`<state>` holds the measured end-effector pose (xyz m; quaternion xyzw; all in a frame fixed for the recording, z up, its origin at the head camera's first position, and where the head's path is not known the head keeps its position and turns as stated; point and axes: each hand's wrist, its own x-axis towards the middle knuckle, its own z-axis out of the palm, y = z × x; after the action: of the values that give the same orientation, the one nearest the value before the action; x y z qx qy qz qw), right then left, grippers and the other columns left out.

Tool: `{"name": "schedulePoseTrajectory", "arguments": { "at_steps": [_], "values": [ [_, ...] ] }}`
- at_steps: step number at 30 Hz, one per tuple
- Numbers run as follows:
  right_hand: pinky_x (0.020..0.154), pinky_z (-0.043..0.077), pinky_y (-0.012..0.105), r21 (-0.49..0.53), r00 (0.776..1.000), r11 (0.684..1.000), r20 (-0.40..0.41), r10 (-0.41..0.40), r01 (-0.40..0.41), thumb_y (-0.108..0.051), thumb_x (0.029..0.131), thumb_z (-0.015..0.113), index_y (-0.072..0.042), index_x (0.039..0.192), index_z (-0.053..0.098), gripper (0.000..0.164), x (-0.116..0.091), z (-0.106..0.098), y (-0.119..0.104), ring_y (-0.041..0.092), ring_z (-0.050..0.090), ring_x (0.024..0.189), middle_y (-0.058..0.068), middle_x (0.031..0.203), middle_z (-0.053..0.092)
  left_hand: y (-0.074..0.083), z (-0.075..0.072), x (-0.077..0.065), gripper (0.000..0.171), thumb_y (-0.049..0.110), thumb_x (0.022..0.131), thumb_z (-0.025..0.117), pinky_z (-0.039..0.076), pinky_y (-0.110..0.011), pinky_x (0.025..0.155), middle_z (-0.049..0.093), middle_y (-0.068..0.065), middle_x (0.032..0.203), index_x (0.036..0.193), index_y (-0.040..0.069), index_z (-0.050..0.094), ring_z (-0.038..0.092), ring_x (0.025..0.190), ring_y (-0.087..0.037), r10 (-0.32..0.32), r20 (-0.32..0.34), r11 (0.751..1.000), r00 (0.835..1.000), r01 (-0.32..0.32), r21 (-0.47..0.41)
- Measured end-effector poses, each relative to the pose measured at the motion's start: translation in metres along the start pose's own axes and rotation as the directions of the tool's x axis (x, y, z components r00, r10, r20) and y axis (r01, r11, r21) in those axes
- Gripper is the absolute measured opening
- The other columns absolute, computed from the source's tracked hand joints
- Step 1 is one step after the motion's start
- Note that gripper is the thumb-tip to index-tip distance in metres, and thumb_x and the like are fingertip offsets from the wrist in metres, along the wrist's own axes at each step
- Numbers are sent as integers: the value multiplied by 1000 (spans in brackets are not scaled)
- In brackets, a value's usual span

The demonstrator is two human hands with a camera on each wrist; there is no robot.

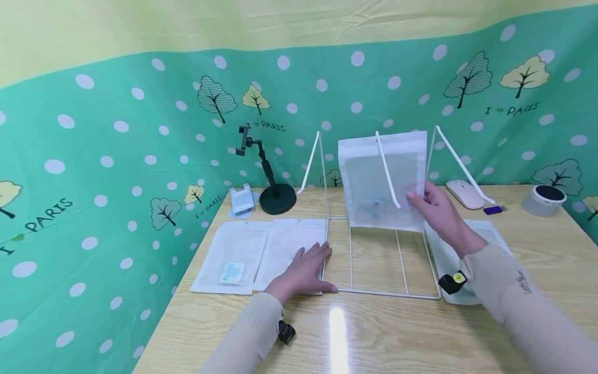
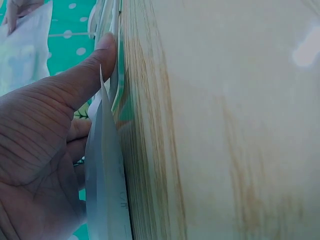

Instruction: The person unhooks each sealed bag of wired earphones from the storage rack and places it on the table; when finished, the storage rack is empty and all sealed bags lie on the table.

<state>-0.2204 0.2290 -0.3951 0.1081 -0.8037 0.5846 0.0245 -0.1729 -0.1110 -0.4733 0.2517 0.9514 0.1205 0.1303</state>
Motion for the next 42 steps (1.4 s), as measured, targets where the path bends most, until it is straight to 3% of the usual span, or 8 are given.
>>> {"name": "schedulePoseTrajectory", "arguments": {
  "at_steps": [8, 22, 31, 35, 42],
  "values": [
    [83, 52, 22, -39, 999, 999, 33, -14, 15, -38, 104, 44, -12, 140, 41, 45, -16, -6, -9, 11, 58, 108, 9, 133, 52, 0, -1, -1, 101, 64, 74, 74, 14, -52, 118, 22, -3, 161, 152, 14, 34, 17, 148, -23, 3, -4, 1000, 1000, -3, 2],
    [79, 54, 25, -70, 995, 997, 93, -28, 34, -31, 105, 43, -8, 141, 40, 42, -52, -9, -14, 12, 61, 103, 8, 124, 59, 1, -3, -1, 101, 64, 75, 73, 14, -53, 117, 22, -4, 161, 153, 14, 33, 18, 147, -25, 1, 9, 1000, 1000, -1, 15],
    [81, 50, 26, -134, 990, 987, 104, 99, -85, -39, 104, 43, -10, 147, 36, 53, -74, -15, -22, 10, 58, 105, 13, 131, 54, 2, -3, -1, 100, 63, 75, 73, 14, -53, 118, 22, -4, 161, 153, 13, 33, 18, 147, -25, 5, 13, 1000, 1000, -5, 4],
    [81, 51, 27, -127, 988, 987, 111, 108, -93, -37, 104, 44, -10, 150, 32, 55, -82, -16, -24, 8, 57, 105, 13, 133, 52, 2, -3, -2, 101, 63, 75, 73, 13, -53, 118, 21, -4, 161, 153, 13, 33, 17, 148, -25, -2, 15, 1000, 1000, 1, 5],
    [77, 55, 29, -74, 990, 996, 129, 61, -51, -26, 105, 46, -8, 147, 37, 47, -96, -18, -25, 8, 62, 101, -4, 122, 60, 1, -1, -1, 100, 63, 75, 73, 14, -53, 117, 22, -4, 161, 152, 13, 34, 18, 147, -25, 3, 5, 1000, 1000, -3, 6]
  ]
}}
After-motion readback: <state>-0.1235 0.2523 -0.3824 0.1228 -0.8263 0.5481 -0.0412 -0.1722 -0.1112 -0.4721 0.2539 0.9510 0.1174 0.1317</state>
